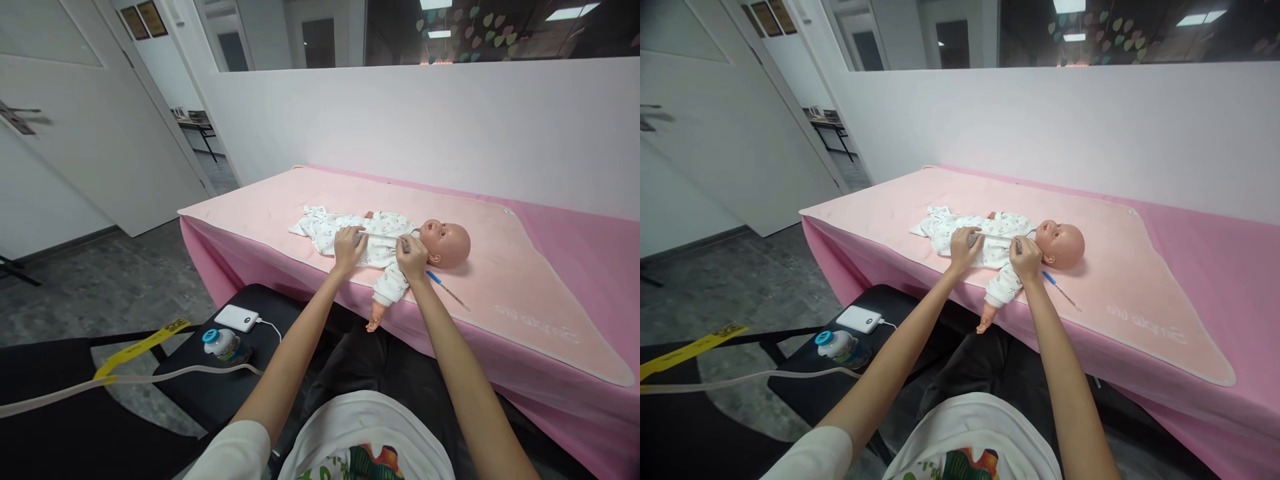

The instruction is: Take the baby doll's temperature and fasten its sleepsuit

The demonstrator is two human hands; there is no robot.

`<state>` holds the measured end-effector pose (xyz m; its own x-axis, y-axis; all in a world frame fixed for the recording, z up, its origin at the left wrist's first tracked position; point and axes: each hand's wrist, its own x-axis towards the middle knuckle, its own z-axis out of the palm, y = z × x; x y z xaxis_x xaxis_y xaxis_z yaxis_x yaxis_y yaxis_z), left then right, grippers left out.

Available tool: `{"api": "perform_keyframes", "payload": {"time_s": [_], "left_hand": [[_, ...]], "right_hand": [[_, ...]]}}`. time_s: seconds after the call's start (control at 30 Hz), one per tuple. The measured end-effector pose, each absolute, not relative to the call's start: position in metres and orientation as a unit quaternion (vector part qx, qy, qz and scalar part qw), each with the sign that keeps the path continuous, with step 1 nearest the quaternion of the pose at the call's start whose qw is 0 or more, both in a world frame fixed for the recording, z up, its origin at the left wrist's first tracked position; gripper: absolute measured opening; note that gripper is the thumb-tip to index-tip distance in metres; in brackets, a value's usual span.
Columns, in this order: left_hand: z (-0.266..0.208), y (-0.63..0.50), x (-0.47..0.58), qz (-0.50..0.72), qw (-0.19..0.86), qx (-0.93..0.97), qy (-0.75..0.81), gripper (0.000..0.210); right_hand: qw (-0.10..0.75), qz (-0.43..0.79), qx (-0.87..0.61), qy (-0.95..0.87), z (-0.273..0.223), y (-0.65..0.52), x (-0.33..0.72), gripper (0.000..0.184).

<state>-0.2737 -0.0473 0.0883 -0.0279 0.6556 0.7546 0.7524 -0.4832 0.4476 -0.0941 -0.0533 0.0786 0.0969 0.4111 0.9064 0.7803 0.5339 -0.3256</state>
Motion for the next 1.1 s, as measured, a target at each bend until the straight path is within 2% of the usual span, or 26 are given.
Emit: {"api": "perform_keyframes", "payload": {"time_s": [0.43,0.6,0.8,0.9,0.97,1.1], "left_hand": [[0.09,-0.049,-0.273,-0.514,0.043,-0.684,-0.515,0.008],[0.091,-0.049,-0.273,-0.515,0.042,-0.666,-0.538,0.016],[0.097,-0.047,-0.277,-0.449,0.115,-0.708,-0.532,0.024],[0.109,-0.037,-0.273,-0.401,0.119,-0.767,-0.486,0.025],[0.121,-0.026,-0.265,-0.386,0.086,-0.798,-0.455,0.023],[0.136,0.001,-0.244,-0.353,-0.074,-0.854,-0.374,0.036]], "right_hand": [[0.573,-0.177,-0.464,-0.652,0.079,-0.055,-0.094,0.021],[0.6,-0.207,-0.47,-0.614,0.086,-0.059,-0.096,0.025],[0.614,-0.211,-0.48,-0.59,0.105,-0.1,-0.07,0.023],[0.565,-0.175,-0.559,-0.581,0.101,-0.133,-0.039,0.022],[0.496,-0.146,-0.646,-0.561,0.091,-0.152,-0.017,0.024],[0.342,-0.072,-0.73,-0.587,0.07,-0.178,0.015,0.031]]}}
